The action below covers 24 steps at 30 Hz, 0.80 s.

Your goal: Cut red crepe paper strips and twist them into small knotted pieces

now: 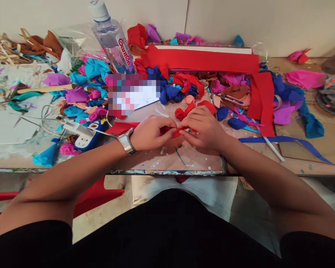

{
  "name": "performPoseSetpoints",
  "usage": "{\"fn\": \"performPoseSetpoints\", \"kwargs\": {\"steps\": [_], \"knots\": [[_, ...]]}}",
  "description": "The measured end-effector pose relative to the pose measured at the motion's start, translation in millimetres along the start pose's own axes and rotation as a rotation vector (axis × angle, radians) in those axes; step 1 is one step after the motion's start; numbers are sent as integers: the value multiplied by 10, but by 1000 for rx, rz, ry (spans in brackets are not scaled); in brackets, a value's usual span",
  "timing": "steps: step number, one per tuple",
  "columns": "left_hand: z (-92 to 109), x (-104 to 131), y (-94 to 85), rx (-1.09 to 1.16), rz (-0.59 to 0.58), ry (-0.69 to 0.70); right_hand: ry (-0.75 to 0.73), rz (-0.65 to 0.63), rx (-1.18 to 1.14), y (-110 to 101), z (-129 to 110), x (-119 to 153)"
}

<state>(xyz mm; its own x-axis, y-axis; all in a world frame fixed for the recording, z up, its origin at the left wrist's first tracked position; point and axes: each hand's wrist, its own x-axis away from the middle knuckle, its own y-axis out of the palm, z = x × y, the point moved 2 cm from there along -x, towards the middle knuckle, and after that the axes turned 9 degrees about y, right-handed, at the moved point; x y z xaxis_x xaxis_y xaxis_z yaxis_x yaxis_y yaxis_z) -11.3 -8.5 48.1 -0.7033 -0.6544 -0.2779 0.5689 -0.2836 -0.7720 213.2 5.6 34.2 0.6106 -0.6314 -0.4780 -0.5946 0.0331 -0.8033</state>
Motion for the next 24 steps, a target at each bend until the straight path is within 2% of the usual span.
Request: {"fn": "performPoseSetpoints", "kwargs": {"steps": [5,9,13,16,24], "knots": [[14,10,-6,-75,-9,36,39,-5,-57,-4,-26,4],[16,25,12,-230,-36,73,68,-22,-85,20,-60,18],[10,41,41,-327,-90,93,117,-55,-120,53,-71,23],[-1,37,42,-308,-98,68,155,-90,-133,62,-56,19],[7,-15,-2,-75,-114,5,158,-143,-179,66,-5,15]]}}
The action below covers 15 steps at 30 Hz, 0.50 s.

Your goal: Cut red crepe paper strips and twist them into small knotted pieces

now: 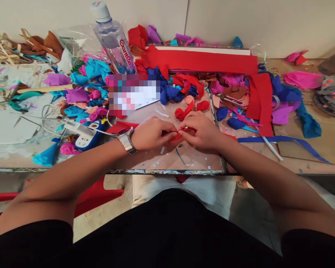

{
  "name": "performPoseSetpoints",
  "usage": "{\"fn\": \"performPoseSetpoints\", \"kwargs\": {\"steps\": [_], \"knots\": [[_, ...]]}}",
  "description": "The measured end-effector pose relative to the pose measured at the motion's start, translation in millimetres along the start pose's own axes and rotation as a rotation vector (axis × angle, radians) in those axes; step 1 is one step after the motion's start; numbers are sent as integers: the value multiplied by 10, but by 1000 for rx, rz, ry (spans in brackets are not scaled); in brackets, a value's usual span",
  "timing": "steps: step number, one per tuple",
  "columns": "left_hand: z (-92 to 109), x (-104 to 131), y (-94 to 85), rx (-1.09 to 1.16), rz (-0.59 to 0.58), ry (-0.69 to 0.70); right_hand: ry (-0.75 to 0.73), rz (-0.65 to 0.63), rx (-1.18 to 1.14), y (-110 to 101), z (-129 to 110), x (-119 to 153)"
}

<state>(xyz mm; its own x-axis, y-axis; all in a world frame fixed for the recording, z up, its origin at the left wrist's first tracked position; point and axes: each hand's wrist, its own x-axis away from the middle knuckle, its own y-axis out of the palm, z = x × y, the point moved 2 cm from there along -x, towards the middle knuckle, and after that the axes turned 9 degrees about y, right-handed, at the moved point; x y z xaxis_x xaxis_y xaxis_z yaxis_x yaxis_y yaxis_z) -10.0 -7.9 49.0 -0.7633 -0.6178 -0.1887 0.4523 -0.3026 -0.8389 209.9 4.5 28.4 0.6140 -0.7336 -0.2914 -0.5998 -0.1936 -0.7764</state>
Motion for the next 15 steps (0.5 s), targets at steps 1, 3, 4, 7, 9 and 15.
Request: {"fn": "performPoseSetpoints", "kwargs": {"steps": [1,3,4,7,9,15], "knots": [[6,-3,-9,12,-5,-1,2,6,-3,3,2,-1],[9,-8,-28,30,-10,0,13,27,-15,6,8,-5],[6,-10,-38,34,-11,2,17,36,-21,7,13,-6],[-19,-11,-58,36,-7,4,35,48,-32,7,35,-9],[-40,-10,-61,37,-4,-3,43,58,-36,5,46,-10],[-108,-4,-74,-97,40,-88,64,110,-39,-14,80,-27]]}}
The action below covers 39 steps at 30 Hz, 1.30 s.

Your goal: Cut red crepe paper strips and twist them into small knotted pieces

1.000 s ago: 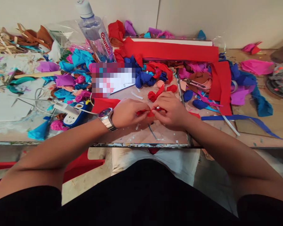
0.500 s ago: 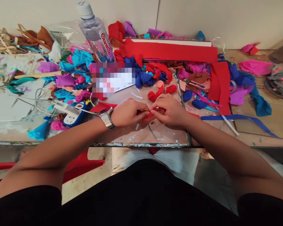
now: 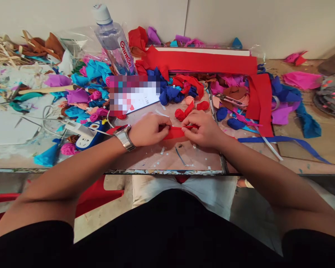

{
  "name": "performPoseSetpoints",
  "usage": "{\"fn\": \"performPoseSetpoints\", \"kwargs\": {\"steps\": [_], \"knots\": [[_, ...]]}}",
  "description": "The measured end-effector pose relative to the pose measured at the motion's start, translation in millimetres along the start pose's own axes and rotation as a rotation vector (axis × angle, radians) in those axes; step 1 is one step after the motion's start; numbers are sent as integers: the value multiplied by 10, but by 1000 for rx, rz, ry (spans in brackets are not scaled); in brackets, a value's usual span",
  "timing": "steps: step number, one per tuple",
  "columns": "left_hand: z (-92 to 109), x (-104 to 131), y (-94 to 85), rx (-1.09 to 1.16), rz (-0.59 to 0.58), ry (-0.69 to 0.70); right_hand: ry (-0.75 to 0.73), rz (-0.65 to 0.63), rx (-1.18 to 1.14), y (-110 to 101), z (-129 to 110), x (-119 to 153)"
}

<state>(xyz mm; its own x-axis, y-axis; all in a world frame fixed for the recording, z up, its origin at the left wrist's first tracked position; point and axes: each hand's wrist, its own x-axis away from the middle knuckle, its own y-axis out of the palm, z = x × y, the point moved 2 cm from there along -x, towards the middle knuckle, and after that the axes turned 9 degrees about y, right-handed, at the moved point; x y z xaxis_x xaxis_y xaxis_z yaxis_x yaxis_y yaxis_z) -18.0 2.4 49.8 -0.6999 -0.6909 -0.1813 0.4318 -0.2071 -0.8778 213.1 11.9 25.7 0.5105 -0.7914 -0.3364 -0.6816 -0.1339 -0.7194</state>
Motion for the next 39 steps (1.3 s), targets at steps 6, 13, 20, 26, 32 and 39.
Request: {"fn": "performPoseSetpoints", "kwargs": {"steps": [6,13,20,26,32,39], "knots": [[-7,-12,-25,-35,-12,7,-19,-13,-8,-10,4,-9],[51,-10,-20,70,-49,61,-52,-17,5,8,-67,20],[29,-8,-40,123,-95,39,-38,-48,-11,7,-30,11],[42,-13,-25,156,-114,32,-63,-70,-3,19,-85,20],[40,-17,-6,168,-88,18,-36,-66,7,4,-58,22],[62,-18,42,287,-68,12,-54,-81,10,-7,-135,26]]}}
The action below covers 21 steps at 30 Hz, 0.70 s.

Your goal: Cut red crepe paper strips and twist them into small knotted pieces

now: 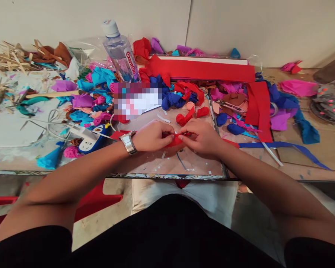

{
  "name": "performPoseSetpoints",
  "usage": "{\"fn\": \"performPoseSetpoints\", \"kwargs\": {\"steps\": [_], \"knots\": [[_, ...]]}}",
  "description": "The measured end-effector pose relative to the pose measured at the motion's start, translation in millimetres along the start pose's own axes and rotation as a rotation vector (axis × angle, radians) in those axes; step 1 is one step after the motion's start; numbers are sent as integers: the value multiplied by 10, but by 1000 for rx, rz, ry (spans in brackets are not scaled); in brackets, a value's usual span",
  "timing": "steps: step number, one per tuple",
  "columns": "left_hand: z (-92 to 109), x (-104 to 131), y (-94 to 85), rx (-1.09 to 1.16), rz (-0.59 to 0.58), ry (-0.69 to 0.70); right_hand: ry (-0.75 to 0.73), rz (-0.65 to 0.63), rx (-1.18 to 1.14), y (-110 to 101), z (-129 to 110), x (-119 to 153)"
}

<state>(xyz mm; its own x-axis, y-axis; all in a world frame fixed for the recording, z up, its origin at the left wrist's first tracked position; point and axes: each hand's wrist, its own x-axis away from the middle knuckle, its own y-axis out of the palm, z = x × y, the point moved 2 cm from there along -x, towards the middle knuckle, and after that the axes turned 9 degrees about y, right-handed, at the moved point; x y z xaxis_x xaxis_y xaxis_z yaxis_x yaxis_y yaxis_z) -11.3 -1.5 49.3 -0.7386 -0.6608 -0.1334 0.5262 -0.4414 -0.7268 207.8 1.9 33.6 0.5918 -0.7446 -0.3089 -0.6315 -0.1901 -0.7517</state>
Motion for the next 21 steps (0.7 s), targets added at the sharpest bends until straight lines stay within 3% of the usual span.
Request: {"fn": "performPoseSetpoints", "kwargs": {"steps": [5,21], "knots": [[-36,-2,62,102,-6,2,-2,39,3,6,-6,6],[-45,10,113,140,31,-50,6,122,29,33,10,23]]}}
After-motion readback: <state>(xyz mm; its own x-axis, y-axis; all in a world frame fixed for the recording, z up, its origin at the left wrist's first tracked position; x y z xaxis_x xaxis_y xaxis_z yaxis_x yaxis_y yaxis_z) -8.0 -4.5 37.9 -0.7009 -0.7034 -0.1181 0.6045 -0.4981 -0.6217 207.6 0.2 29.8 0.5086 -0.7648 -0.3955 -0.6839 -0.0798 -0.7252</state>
